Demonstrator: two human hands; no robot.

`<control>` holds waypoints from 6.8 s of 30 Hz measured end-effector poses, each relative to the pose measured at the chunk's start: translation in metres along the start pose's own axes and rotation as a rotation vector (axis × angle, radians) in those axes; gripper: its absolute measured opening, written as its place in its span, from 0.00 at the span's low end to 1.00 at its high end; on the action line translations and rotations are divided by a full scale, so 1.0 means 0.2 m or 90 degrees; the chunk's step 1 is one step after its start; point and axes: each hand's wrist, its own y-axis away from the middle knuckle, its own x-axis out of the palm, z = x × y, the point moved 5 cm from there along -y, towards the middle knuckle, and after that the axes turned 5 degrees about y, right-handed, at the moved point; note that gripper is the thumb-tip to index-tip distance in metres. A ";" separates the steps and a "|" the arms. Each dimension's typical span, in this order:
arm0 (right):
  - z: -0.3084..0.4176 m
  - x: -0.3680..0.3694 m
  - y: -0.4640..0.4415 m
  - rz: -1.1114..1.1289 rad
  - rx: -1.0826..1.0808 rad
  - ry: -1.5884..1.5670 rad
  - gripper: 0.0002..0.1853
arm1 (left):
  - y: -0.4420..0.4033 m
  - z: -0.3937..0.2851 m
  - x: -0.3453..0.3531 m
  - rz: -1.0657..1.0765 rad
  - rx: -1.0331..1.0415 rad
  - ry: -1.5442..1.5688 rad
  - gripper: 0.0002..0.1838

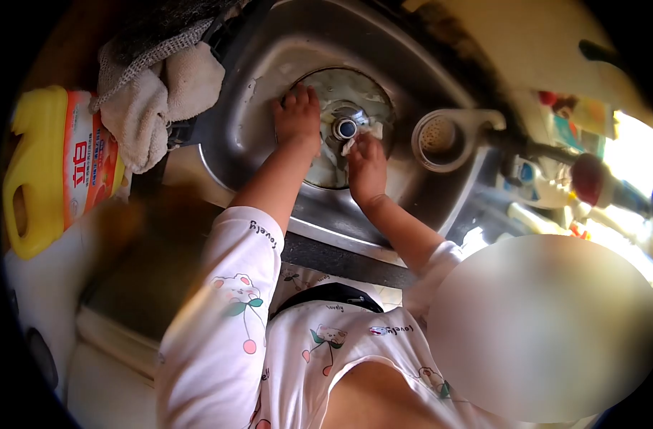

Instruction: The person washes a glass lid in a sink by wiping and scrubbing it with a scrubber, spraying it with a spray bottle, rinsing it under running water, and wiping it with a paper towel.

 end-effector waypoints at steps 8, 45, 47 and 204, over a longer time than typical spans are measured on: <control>-0.02 -0.07 0.01 0.039 -0.151 0.014 0.23 | 0.01 0.00 0.02 0.008 -0.002 0.003 0.65; 0.17 0.02 -0.04 0.058 -0.406 0.082 0.18 | -0.01 0.00 0.03 -0.035 0.055 -0.006 0.66; 0.08 -0.01 0.11 0.081 -0.431 -0.005 0.19 | 0.00 0.01 0.04 -0.034 0.065 -0.032 0.67; -0.17 0.00 -0.68 0.383 -0.232 -0.009 0.12 | 0.42 -0.43 0.26 0.298 -0.096 0.072 0.54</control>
